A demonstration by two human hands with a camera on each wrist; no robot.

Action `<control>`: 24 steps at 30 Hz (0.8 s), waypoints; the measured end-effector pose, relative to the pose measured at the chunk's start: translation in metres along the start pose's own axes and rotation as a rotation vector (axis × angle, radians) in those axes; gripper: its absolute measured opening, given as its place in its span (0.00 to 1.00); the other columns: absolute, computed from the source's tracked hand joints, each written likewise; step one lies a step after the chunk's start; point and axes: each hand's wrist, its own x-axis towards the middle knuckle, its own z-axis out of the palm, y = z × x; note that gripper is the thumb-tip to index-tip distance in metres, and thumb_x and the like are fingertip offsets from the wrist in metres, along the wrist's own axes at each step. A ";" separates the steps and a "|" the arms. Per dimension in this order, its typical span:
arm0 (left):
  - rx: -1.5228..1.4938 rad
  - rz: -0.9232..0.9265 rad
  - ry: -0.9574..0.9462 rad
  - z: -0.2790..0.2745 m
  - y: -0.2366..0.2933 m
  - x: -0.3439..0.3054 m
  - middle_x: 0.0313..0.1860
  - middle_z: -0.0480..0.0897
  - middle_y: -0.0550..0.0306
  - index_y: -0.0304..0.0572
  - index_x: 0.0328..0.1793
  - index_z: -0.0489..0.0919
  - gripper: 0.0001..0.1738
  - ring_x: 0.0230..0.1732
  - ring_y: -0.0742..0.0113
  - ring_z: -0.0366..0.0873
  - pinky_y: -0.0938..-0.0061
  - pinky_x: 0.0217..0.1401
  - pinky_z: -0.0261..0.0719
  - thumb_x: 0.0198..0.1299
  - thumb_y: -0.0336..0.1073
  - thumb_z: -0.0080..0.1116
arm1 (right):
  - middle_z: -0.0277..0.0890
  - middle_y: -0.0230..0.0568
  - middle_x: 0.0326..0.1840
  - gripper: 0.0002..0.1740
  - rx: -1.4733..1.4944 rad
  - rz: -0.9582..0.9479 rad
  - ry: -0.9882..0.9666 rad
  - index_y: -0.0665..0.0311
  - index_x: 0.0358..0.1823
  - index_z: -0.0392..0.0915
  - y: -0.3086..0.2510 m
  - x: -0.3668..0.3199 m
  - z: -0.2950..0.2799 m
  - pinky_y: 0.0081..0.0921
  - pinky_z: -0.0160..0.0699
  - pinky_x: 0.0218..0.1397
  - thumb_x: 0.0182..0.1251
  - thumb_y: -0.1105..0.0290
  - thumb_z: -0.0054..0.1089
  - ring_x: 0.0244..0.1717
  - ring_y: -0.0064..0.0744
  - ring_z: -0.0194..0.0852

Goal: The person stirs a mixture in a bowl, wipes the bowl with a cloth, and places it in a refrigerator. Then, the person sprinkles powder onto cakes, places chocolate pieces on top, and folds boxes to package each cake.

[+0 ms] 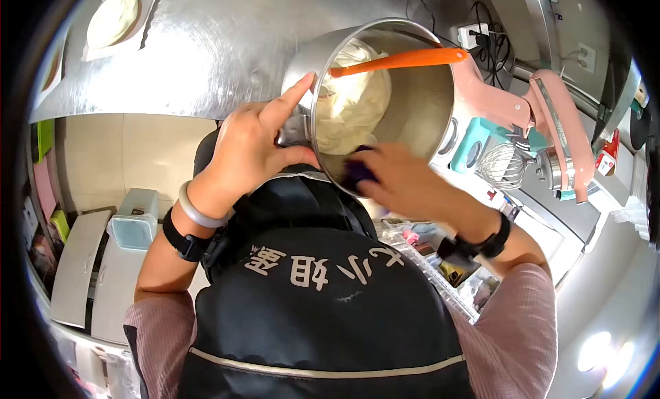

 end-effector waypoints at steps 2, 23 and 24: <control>0.010 0.009 -0.011 0.003 -0.003 0.001 0.18 0.69 0.52 0.48 0.70 0.65 0.53 0.21 0.55 0.69 0.66 0.27 0.68 0.31 0.45 0.76 | 0.68 0.48 0.54 0.21 0.339 -0.174 0.000 0.63 0.52 0.72 0.006 0.004 0.002 0.39 0.66 0.60 0.54 0.70 0.52 0.56 0.50 0.64; 0.178 -0.017 -0.052 0.007 -0.003 0.007 0.26 0.78 0.57 0.34 0.64 0.71 0.51 0.21 0.76 0.66 0.83 0.24 0.67 0.30 0.49 0.76 | 0.68 0.42 0.51 0.22 -0.393 -0.129 0.016 0.59 0.42 0.76 0.078 -0.016 -0.026 0.34 0.69 0.51 0.40 0.72 0.65 0.52 0.41 0.65; 0.164 -0.023 -0.053 0.006 -0.003 0.005 0.26 0.79 0.56 0.35 0.63 0.71 0.50 0.21 0.77 0.67 0.83 0.24 0.68 0.30 0.49 0.77 | 0.67 0.46 0.51 0.27 -0.193 -0.192 -0.036 0.61 0.47 0.72 0.067 -0.019 -0.014 0.35 0.69 0.51 0.39 0.72 0.66 0.53 0.44 0.65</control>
